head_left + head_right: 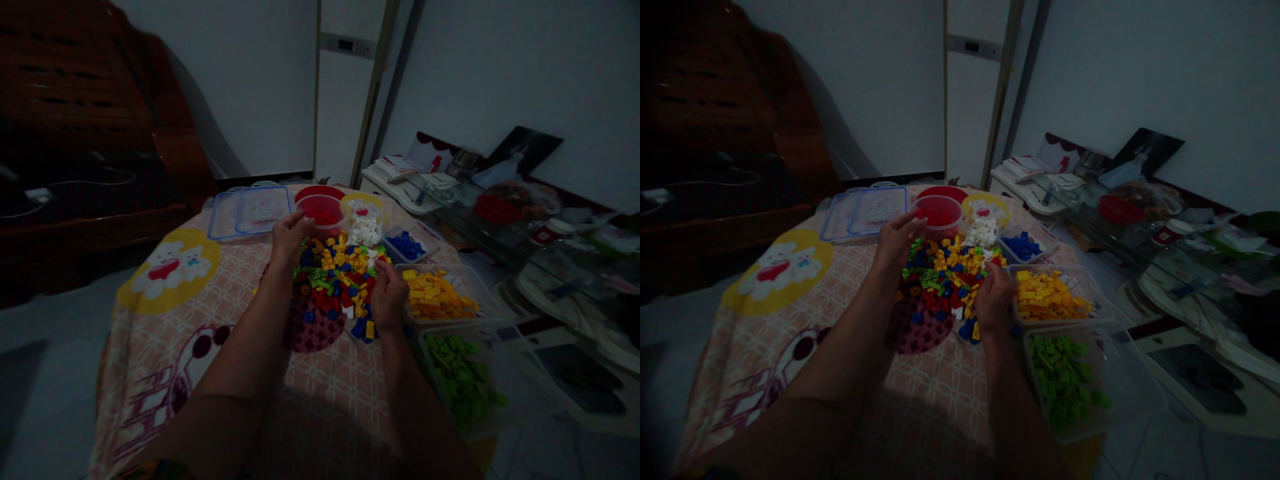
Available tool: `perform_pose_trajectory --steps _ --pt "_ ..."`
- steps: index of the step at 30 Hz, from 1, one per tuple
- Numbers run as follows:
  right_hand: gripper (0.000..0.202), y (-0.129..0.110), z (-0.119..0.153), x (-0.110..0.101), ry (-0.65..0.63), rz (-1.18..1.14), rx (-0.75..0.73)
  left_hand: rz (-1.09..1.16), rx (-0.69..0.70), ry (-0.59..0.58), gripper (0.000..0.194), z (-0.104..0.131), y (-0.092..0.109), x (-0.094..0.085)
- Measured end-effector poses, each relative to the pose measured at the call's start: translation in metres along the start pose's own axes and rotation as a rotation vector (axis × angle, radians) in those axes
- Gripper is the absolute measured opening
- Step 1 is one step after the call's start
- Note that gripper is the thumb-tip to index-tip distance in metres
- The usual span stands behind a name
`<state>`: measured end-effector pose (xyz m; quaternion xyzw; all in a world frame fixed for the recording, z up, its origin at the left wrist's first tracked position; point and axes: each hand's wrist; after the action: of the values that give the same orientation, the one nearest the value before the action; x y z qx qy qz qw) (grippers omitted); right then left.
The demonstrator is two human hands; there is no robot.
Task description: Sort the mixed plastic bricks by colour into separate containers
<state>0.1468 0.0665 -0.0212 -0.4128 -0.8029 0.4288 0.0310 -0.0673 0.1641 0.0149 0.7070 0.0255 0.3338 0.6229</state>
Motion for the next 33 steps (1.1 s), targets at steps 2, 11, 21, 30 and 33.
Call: perform_pose_trajectory --steps 2,11,21,30,33 --pt "0.039 0.002 0.0 0.0 0.006 0.005 0.009 -0.017 0.011 -0.025 0.041 0.002 0.002 0.002" --pt "0.026 0.006 -0.001 0.002 -0.021 0.155 -0.052 -0.062 -0.015 -0.184 0.036 0.014 0.006 0.007" --pt "0.041 -0.004 0.004 -0.004 -0.186 0.333 -0.154 -0.187 -0.051 -0.389 0.034 0.025 0.005 0.01" --pt "0.032 0.001 0.0 0.004 -0.074 -0.091 0.121 -0.286 -0.086 -0.605 0.038 0.028 -0.001 0.012" --pt "0.03 -0.002 0.001 0.006 -0.052 -0.263 0.208 -0.357 -0.124 -0.737 0.038 0.031 -0.003 0.015"
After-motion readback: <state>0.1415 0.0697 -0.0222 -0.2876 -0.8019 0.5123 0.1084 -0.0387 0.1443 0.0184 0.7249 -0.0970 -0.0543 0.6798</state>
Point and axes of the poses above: each hand's wrist, its own z-axis away from the middle knuckle, its own x-axis out of the palm, y = z × x, and after that the axes turned 10 degrees about y, right-handed
